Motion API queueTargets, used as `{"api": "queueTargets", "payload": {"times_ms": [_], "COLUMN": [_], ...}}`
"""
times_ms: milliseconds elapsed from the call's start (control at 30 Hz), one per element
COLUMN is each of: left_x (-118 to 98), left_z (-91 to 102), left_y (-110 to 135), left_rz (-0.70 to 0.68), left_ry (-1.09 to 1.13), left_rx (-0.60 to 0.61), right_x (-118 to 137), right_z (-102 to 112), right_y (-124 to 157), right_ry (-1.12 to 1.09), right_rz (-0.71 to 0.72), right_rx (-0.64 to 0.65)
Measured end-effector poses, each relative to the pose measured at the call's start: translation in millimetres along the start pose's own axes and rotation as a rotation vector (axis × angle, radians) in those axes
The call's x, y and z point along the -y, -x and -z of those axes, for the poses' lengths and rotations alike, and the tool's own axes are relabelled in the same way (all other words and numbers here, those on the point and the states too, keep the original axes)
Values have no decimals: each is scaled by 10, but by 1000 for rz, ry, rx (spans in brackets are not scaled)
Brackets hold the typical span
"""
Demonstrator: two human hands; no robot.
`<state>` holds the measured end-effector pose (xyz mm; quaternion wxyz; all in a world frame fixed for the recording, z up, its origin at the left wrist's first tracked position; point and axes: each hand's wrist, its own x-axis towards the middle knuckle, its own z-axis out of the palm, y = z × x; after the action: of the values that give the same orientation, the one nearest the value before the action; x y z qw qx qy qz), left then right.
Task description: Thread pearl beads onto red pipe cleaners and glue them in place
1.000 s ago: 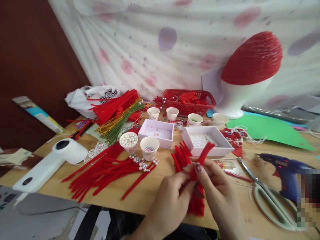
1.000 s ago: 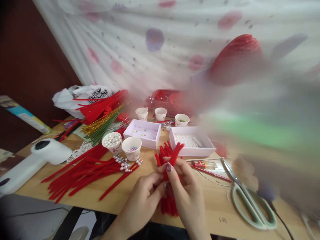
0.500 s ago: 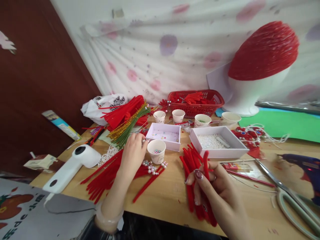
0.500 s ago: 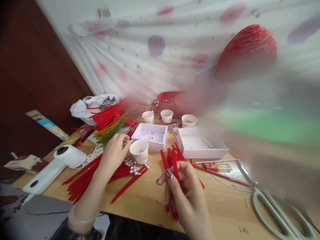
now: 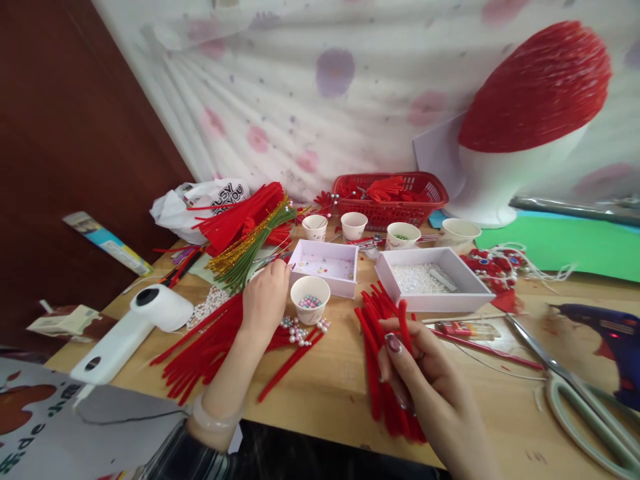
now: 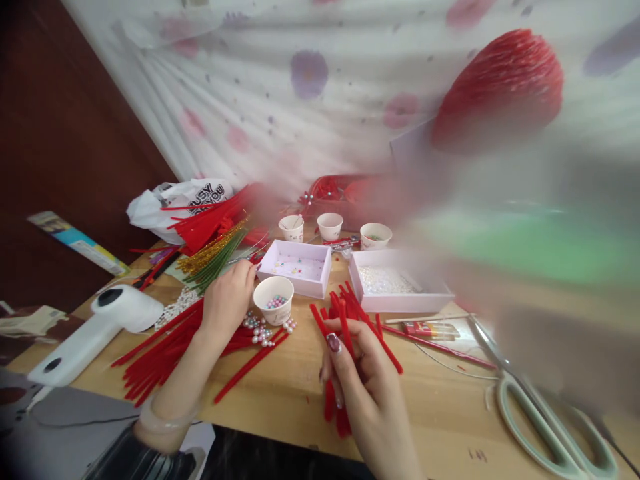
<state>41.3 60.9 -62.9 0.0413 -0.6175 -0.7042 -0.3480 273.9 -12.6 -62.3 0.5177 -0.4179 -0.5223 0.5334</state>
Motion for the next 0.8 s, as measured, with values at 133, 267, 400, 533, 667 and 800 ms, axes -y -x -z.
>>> {"api": "queueTargets", "payload": {"times_ms": [133, 267, 400, 533, 667, 800], "left_x": [-126, -421, -683, -791, -770, -731], "left_z": [220, 532, 634, 559, 484, 435], "left_y": [53, 253, 515, 721, 871, 978], "left_rz": [65, 597, 1335, 1395, 1227, 966], "left_ry": [275, 1225, 1792, 1842, 1895, 1977], "left_rx": [-203, -214, 254, 192, 357, 602], "right_x": [42, 22, -57, -6, 117, 148], "right_z": [-47, -122, -146, -145, -190, -244], "right_y": [85, 150, 137, 147, 215, 275], "right_ry": [2, -94, -118, 8, 149, 264], "right_rz": [-131, -256, -160, -53, 11, 147], "right_rx": [-5, 125, 171, 107, 96, 18]}}
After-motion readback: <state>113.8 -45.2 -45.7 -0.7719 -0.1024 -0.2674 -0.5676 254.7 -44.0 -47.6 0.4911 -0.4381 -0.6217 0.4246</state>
